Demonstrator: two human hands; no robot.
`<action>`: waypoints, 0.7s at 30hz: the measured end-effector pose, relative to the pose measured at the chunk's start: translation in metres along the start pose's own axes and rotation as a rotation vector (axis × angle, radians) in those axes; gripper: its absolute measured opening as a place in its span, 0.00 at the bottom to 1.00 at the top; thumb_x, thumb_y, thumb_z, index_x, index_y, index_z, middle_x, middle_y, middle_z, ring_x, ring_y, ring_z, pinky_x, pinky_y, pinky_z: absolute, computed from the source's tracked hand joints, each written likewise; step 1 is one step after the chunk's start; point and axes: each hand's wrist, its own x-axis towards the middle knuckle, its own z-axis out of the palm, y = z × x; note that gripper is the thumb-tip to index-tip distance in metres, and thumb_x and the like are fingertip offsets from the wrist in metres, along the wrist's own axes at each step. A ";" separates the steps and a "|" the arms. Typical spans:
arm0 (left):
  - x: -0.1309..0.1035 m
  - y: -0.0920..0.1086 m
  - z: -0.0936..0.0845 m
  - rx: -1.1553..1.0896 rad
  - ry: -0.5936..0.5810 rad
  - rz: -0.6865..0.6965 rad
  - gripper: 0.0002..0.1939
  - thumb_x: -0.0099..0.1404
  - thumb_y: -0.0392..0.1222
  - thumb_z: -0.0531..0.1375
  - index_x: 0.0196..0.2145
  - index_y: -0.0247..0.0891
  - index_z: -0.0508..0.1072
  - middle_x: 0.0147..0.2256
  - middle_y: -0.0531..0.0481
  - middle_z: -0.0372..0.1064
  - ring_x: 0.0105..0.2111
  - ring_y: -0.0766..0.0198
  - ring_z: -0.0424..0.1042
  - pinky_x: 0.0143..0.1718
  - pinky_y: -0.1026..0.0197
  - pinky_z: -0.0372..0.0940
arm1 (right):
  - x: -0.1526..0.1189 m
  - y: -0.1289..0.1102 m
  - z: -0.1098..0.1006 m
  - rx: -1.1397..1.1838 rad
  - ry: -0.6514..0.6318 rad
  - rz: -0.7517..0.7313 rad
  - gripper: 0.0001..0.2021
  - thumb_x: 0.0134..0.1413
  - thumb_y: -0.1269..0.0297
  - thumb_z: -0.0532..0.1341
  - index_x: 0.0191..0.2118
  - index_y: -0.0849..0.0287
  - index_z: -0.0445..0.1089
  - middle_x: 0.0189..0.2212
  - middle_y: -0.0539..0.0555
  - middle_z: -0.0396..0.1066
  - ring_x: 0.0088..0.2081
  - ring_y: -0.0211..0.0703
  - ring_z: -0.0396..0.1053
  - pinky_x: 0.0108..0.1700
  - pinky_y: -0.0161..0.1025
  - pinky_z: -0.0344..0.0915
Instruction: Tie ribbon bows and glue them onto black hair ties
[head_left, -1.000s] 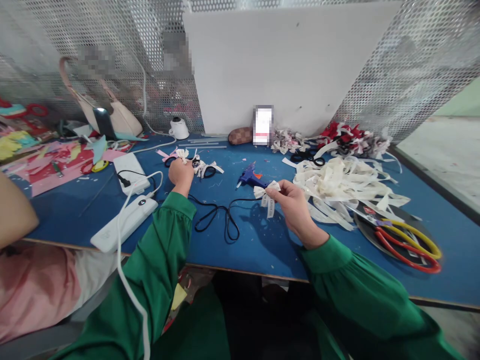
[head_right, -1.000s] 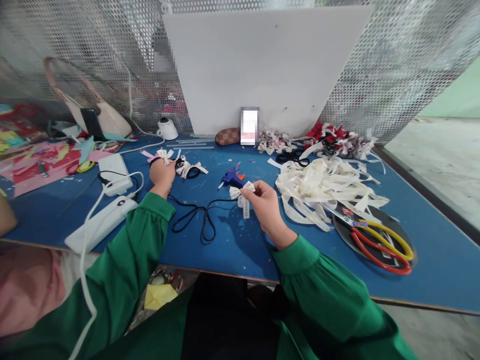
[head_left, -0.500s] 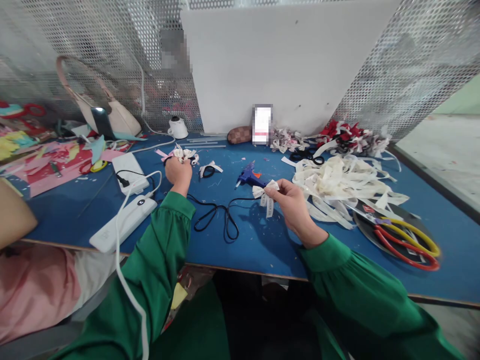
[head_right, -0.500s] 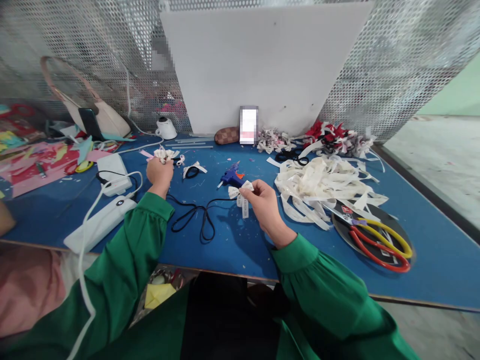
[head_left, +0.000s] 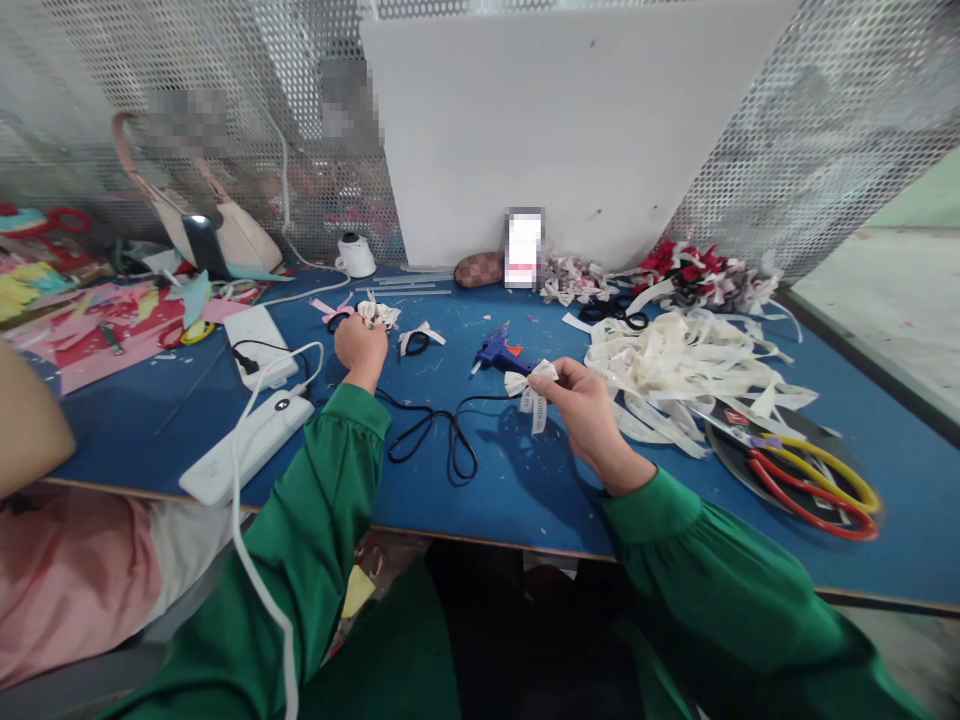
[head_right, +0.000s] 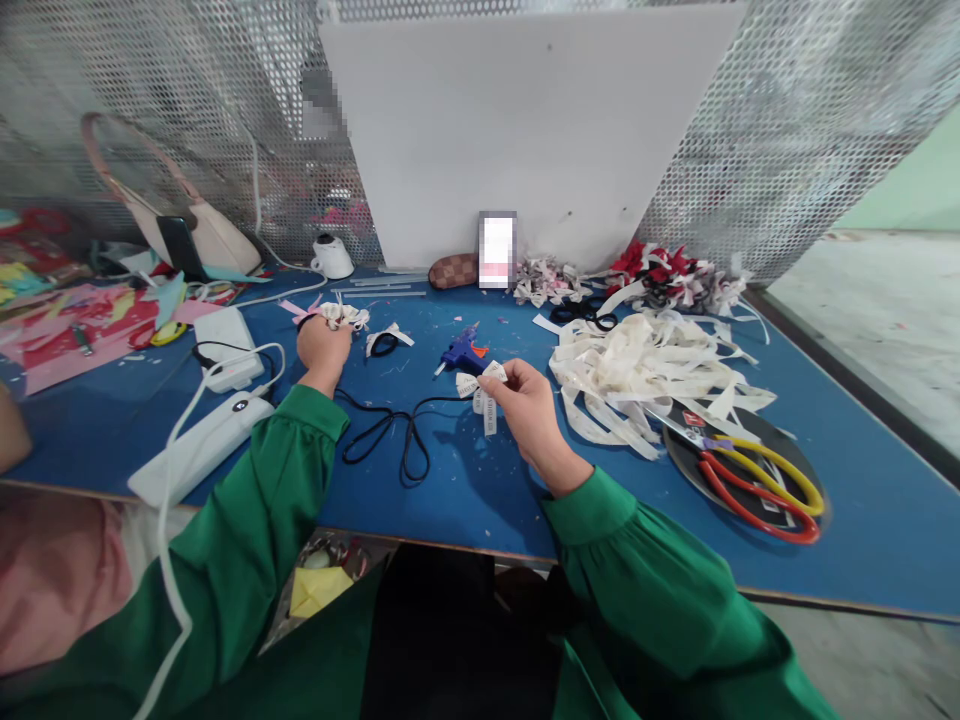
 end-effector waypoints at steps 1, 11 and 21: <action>0.000 0.000 0.000 0.008 0.003 0.005 0.16 0.63 0.44 0.59 0.47 0.36 0.77 0.48 0.35 0.74 0.50 0.44 0.72 0.48 0.50 0.65 | 0.000 0.000 0.000 0.001 0.000 -0.001 0.17 0.43 0.56 0.71 0.23 0.56 0.62 0.20 0.45 0.61 0.24 0.36 0.58 0.27 0.36 0.55; 0.001 -0.004 0.003 0.024 -0.098 0.050 0.19 0.59 0.35 0.59 0.48 0.40 0.77 0.49 0.39 0.76 0.50 0.46 0.72 0.46 0.53 0.64 | -0.001 -0.001 0.000 -0.001 0.001 0.000 0.17 0.43 0.57 0.71 0.23 0.56 0.61 0.20 0.45 0.61 0.25 0.35 0.57 0.28 0.36 0.54; -0.004 0.002 -0.002 -0.039 -0.042 0.058 0.21 0.60 0.33 0.58 0.51 0.37 0.77 0.51 0.37 0.75 0.51 0.45 0.71 0.50 0.51 0.62 | 0.000 -0.001 0.000 0.014 -0.007 0.000 0.18 0.43 0.55 0.71 0.24 0.57 0.62 0.20 0.45 0.61 0.24 0.34 0.58 0.27 0.35 0.55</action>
